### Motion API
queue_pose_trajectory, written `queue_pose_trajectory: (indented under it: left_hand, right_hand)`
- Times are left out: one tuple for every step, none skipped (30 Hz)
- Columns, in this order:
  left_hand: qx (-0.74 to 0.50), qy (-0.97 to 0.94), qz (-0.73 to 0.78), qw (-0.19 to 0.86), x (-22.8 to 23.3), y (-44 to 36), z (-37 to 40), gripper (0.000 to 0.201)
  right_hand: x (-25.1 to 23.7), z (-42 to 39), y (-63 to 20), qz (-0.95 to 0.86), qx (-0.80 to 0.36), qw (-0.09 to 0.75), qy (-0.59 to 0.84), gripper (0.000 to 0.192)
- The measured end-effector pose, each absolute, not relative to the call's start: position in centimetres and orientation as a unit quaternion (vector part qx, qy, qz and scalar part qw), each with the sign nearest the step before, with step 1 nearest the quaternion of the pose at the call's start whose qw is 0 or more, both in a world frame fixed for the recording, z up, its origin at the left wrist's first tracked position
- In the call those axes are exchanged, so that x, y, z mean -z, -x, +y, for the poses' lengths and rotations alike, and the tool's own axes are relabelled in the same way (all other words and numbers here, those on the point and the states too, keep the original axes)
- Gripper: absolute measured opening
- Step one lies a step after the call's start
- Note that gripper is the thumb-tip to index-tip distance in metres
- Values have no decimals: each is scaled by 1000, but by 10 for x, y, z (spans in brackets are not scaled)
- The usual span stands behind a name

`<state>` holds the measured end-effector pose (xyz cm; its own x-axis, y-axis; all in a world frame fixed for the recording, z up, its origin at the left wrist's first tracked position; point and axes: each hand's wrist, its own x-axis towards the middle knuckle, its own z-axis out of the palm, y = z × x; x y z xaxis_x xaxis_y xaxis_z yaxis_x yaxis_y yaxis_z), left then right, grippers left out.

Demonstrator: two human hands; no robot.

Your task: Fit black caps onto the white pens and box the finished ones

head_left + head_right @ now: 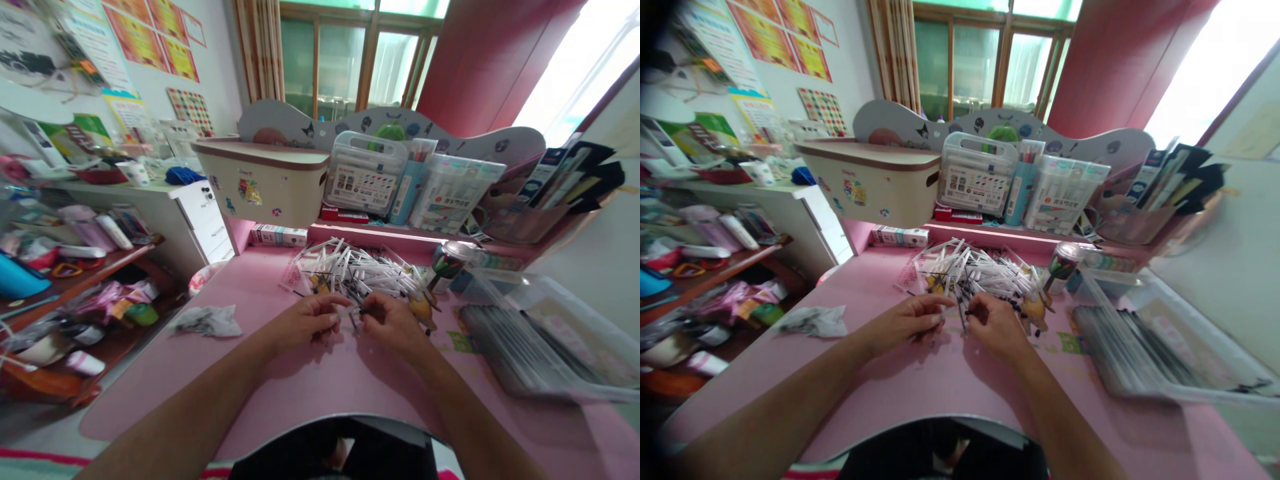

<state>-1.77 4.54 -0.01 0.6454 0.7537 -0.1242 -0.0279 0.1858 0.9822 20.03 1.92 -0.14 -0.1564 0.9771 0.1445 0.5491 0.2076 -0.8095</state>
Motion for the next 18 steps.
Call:
queue_pose_trajectory:
  left_hand:
    - [-272, -586, 319, 693, 1, 17, 45, 40]
    - [-270, -594, 321, 687, 3, 16, 45, 39]
    - [-271, -598, 323, 682, 4, 15, 45, 39]
    - [-274, -601, 325, 677, 6, 15, 45, 38]
    - [-277, -604, 328, 672, 7, 15, 45, 38]
    - [-281, -607, 331, 666, 8, 14, 46, 38]
    - [-283, -612, 333, 659, 9, 14, 46, 37]
    - [-282, -619, 335, 653, 10, 14, 46, 37]
    - [-281, -625, 336, 645, 10, 14, 46, 37]
    - [-281, -632, 338, 638, 10, 14, 46, 37]
    - [-278, -640, 340, 631, 9, 14, 46, 38]
    - [-275, -648, 342, 623, 8, 14, 46, 38]
    - [-273, -653, 344, 617, 8, 14, 46, 38]
    - [-271, -657, 347, 612, 7, 14, 46, 38]
    - [-268, -660, 349, 609, 6, 14, 45, 39]
    - [-264, -663, 352, 606, 6, 14, 45, 39]
    - [-261, -665, 357, 602, 6, 14, 45, 40]
    - [-261, -669, 362, 595, 6, 14, 45, 41]
  right_hand:
    - [3, 19, -198, -684, -326, 367, 539, 6]
    - [4, 19, -196, -678, -338, 379, 531, 6]
    - [6, 19, -194, -675, -345, 386, 526, 6]
    - [6, 19, -192, -674, -346, 390, 523, 6]
    - [7, 19, -191, -674, -343, 395, 521, 6]
    - [7, 19, -190, -675, -339, 397, 522, 7]
    - [7, 18, -189, -676, -334, 398, 523, 6]
    - [7, 18, -189, -677, -327, 398, 525, 6]
    - [7, 18, -188, -680, -319, 397, 528, 6]
    - [6, 18, -188, -683, -312, 394, 530, 6]
    - [6, 18, -188, -688, -306, 390, 531, 6]
    - [5, 18, -188, -692, -301, 387, 530, 6]
    - [5, 18, -188, -697, -296, 383, 529, 6]
    - [5, 18, -188, -701, -291, 380, 529, 6]
    - [4, 18, -188, -706, -286, 377, 527, 7]
    - [3, 17, -188, -710, -279, 377, 526, 8]
    - [3, 17, -188, -714, -273, 377, 523, 9]
    - [2, 17, -188, -718, -267, 378, 520, 10]
